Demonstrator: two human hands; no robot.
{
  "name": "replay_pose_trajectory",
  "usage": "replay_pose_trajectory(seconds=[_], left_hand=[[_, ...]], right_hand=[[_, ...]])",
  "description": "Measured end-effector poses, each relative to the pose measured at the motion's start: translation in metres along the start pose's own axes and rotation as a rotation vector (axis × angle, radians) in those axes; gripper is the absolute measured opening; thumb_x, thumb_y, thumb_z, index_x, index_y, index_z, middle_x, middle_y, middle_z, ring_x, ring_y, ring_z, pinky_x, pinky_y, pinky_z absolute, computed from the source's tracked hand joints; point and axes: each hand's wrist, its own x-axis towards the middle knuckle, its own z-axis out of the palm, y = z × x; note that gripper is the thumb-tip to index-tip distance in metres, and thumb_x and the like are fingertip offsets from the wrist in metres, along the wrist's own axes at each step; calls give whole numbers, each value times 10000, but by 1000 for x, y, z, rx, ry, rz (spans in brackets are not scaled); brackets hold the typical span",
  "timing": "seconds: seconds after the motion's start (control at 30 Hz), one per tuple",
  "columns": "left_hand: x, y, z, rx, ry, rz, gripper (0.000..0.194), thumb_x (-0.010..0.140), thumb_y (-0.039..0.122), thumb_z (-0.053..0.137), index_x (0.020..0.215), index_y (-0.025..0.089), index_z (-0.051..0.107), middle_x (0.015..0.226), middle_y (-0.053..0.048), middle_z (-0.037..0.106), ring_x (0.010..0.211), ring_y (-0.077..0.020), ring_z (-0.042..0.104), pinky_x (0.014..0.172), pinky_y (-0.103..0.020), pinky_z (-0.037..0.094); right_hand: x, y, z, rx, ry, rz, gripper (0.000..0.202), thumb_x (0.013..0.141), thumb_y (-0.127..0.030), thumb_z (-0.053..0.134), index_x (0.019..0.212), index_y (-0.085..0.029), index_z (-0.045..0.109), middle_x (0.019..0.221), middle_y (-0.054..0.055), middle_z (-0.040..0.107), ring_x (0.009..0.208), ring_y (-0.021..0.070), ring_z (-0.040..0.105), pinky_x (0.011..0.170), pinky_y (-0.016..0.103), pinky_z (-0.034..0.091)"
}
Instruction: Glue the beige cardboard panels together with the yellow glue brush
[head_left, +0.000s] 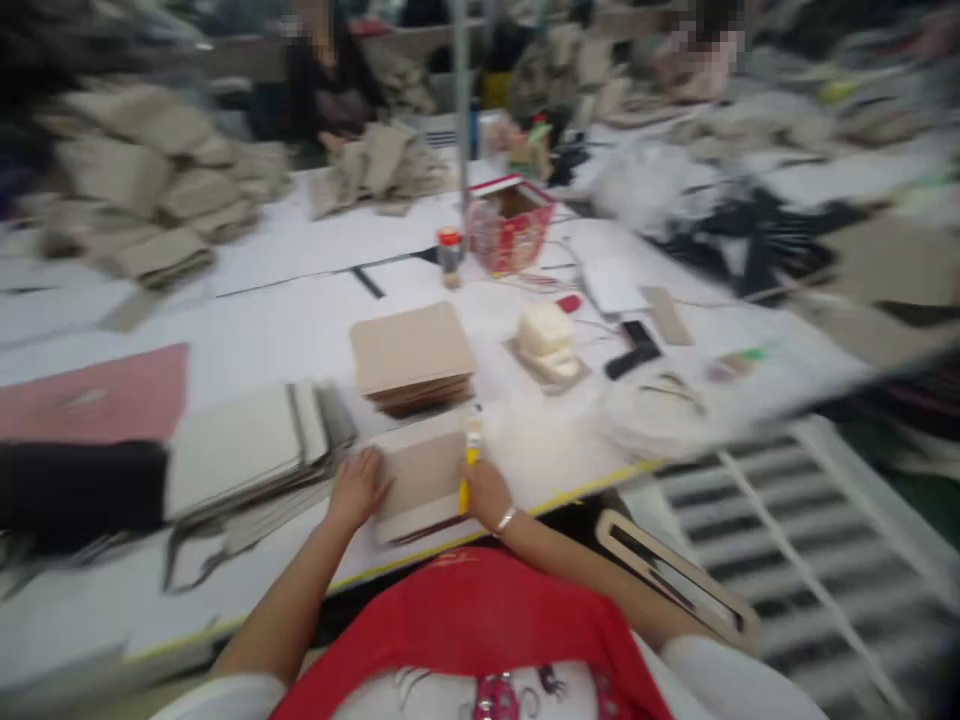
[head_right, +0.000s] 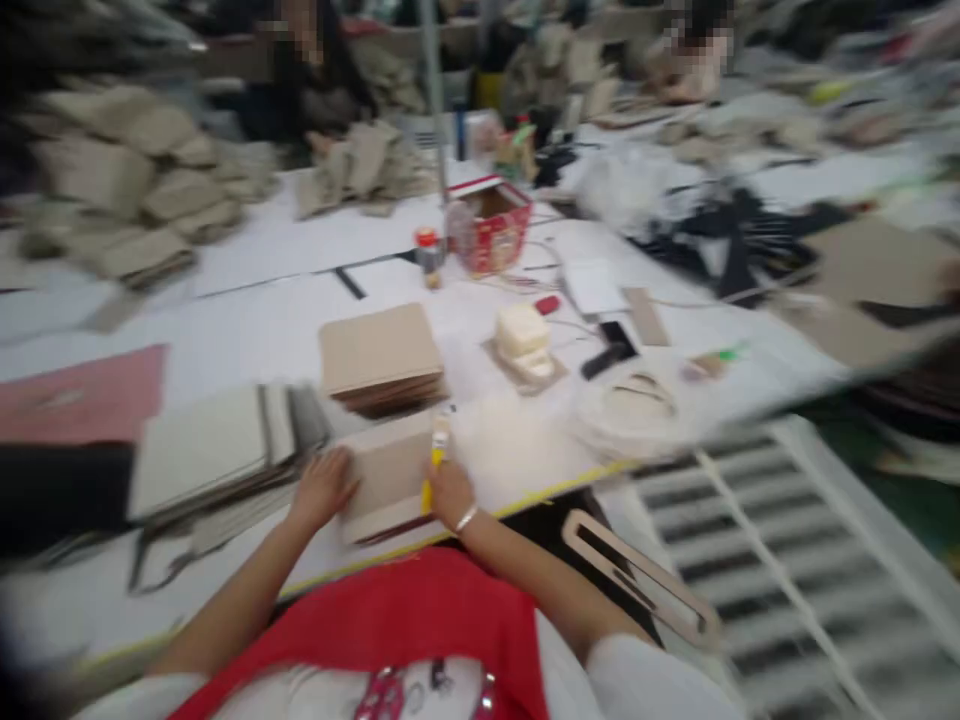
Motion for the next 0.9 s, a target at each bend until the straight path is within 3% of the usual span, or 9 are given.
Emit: replay_pose_trajectory(seconds=[0.07, 0.13, 0.2, 0.3, 0.43, 0.57, 0.7, 0.8, 0.9], left_hand=[[-17, -48, -29, 155, 137, 52, 459, 813, 334, 501, 1226, 135, 514, 1316, -160, 483, 1259, -261, 391, 1047, -411, 278], [-26, -86, -54, 305, 285, -57, 549, 820, 379, 489, 1306, 128, 429, 1390, -168, 386, 1313, -274, 300, 1060, -422, 243], [-28, -114, -74, 421, 340, -181, 674, 787, 413, 532, 1364, 126, 335, 1436, -179, 299, 1344, -315, 205, 1059, -477, 202], [-21, -147, -93, 480, 217, -298, 731, 752, 359, 568, 1384, 134, 279, 1399, -183, 355, 1295, -333, 285, 1016, -480, 255], [-12, -169, -105, 513, 67, -268, 593, 749, 240, 523, 1315, 132, 385, 1129, -161, 565, 1053, -291, 503, 893, -391, 371], [-19, -167, -115, 525, -8, -148, 383, 751, 194, 483, 1127, 174, 551, 997, -129, 590, 982, -269, 520, 856, -369, 391], [-42, -143, -118, 407, 142, 12, 307, 813, 201, 409, 1062, 211, 590, 977, -105, 603, 957, -238, 525, 869, -358, 395], [-56, -105, -93, 281, 301, 200, 279, 846, 237, 419, 1061, 228, 597, 969, -99, 609, 912, -223, 535, 865, -373, 388], [-66, -47, -47, 160, 330, 450, 266, 862, 208, 419, 1061, 238, 593, 925, -81, 621, 850, -190, 537, 789, -344, 400]], right_hand=[[20, -25, 24, 34, -36, -130, 292, 763, -121, 496, 1045, -140, 567, 775, 80, 582, 747, 198, 539, 672, 325, 438], [29, -30, 35, 4, -25, -163, 332, 746, -100, 454, 1058, -148, 554, 771, 99, 581, 751, 222, 531, 672, 338, 424], [29, -24, 38, -20, -1, -169, 341, 747, -100, 424, 1063, -163, 536, 772, 98, 578, 751, 229, 528, 673, 343, 420], [26, -18, 36, -28, 10, -191, 346, 744, -108, 418, 1070, -165, 519, 754, 92, 569, 735, 231, 528, 659, 340, 426], [27, -19, 39, -34, 14, -187, 348, 747, -121, 422, 1083, -156, 508, 776, 99, 575, 735, 230, 535, 669, 344, 439], [32, -22, 39, 37, -14, -171, 323, 763, -162, 438, 1079, -155, 503, 817, 102, 593, 771, 231, 555, 711, 358, 458], [34, -26, 23, 220, -22, -70, 276, 814, -278, 445, 1059, -157, 488, 943, 102, 619, 850, 219, 594, 770, 358, 479], [30, -19, 2, 345, -13, 51, 272, 842, -331, 441, 1060, -173, 477, 963, 77, 631, 866, 192, 620, 768, 326, 492], [23, -9, -16, 389, 18, 99, 280, 856, -360, 443, 1062, -176, 485, 938, 69, 639, 817, 180, 635, 723, 307, 503]])
